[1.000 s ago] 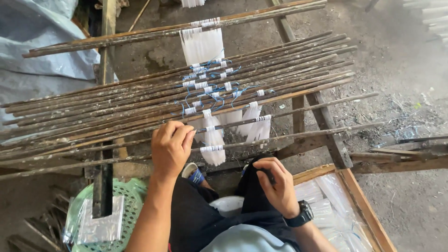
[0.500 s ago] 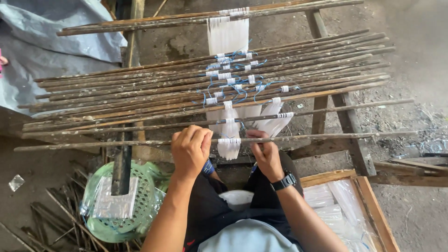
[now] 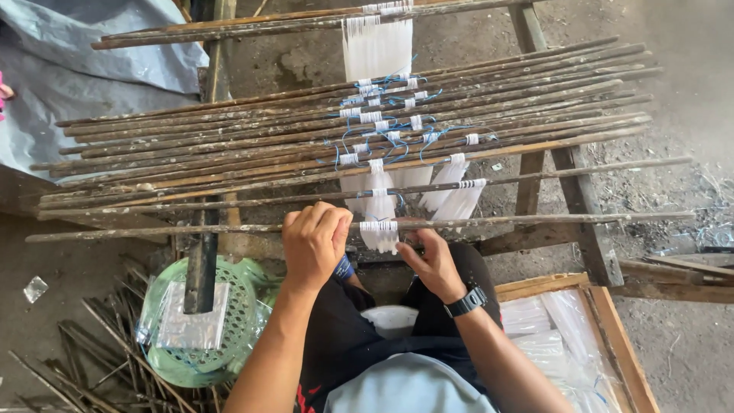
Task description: Tying candle wicks onto wooden sticks arranged on a frame
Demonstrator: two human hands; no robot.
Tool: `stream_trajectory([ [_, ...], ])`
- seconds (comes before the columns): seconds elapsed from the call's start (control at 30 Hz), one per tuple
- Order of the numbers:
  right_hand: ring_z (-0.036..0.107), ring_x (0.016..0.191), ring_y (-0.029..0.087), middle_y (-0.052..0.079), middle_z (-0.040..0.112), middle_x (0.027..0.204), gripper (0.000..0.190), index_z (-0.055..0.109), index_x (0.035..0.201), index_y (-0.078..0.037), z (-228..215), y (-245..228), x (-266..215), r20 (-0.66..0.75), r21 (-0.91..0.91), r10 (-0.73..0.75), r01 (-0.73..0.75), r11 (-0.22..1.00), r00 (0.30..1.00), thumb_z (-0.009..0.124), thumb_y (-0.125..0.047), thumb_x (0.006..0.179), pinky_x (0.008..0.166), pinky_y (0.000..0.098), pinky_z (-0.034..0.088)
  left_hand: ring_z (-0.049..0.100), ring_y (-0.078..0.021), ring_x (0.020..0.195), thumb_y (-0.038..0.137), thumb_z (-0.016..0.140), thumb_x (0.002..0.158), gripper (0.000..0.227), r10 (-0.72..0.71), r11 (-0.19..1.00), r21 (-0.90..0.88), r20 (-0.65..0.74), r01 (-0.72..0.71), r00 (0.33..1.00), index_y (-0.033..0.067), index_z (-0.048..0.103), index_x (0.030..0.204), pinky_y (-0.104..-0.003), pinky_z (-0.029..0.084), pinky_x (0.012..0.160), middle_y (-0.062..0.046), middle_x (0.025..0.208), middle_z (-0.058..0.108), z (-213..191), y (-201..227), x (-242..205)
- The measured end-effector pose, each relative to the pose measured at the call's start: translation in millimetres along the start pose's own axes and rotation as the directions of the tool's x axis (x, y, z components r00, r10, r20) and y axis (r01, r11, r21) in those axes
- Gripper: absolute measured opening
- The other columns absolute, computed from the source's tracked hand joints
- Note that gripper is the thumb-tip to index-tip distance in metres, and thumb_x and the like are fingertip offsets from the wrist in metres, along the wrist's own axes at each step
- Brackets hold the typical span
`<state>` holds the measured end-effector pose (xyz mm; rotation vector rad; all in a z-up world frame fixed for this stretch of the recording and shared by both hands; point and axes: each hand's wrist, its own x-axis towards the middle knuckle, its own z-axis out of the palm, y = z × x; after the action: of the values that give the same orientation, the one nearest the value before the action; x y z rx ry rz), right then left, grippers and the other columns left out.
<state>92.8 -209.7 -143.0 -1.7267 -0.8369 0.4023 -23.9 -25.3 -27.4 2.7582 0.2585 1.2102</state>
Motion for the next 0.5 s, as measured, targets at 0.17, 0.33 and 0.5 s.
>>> stream_trajectory([
  [0.17, 0.058, 0.070, 0.040, 0.023, 0.057, 0.067, 0.022, 0.056, 0.084, 0.007, 8.3, -39.0, 9.4, -0.105, -0.164, -0.040, 0.023, 0.986, 0.994, 0.062, -0.013, 0.079, 0.055, 0.0428, 0.048, 0.051, -0.0132, 0.060, 0.029, 0.040, 0.089, 0.023, 0.000, 1.000, -0.001, -0.006, 0.000, 1.000, 0.0202, 0.052, 0.072, -0.025, 0.038, 0.062, 0.006, 0.066, 0.047, 1.1, -0.1, -0.1],
  [0.33, 0.059, 0.077, 0.038, 0.021, 0.060, 0.074, 0.027, 0.057, 0.085, 0.003, 7.6, -47.8, 9.4, -0.058, -0.143, -0.010, 0.002, 0.990, 0.998, 0.063, -0.022, 0.079, 0.062, 0.0455, 0.049, 0.050, -0.0134, 0.060, 0.029, 0.041, 0.089, 0.022, -0.010, 1.000, 0.011, -0.007, 0.010, 1.000, 0.0201, 0.052, 0.072, -0.025, 0.038, 0.062, 0.006, 0.065, 0.046, 1.0, -0.3, -2.2],
  [0.5, 0.060, 0.065, 0.027, 0.014, 0.059, 0.063, 0.017, 0.056, 0.076, -0.001, 4.4, -40.0, 8.4, -0.094, -0.076, 0.049, -0.056, 0.995, 0.994, 0.057, -0.017, 0.082, 0.059, 0.0354, 0.046, 0.050, -0.0129, 0.059, 0.029, 0.040, 0.090, 0.023, 0.002, 1.000, 0.011, -0.012, -0.002, 1.000, 0.0204, 0.052, 0.072, -0.025, 0.038, 0.062, 0.006, 0.065, 0.045, 1.4, -0.5, -2.0],
])
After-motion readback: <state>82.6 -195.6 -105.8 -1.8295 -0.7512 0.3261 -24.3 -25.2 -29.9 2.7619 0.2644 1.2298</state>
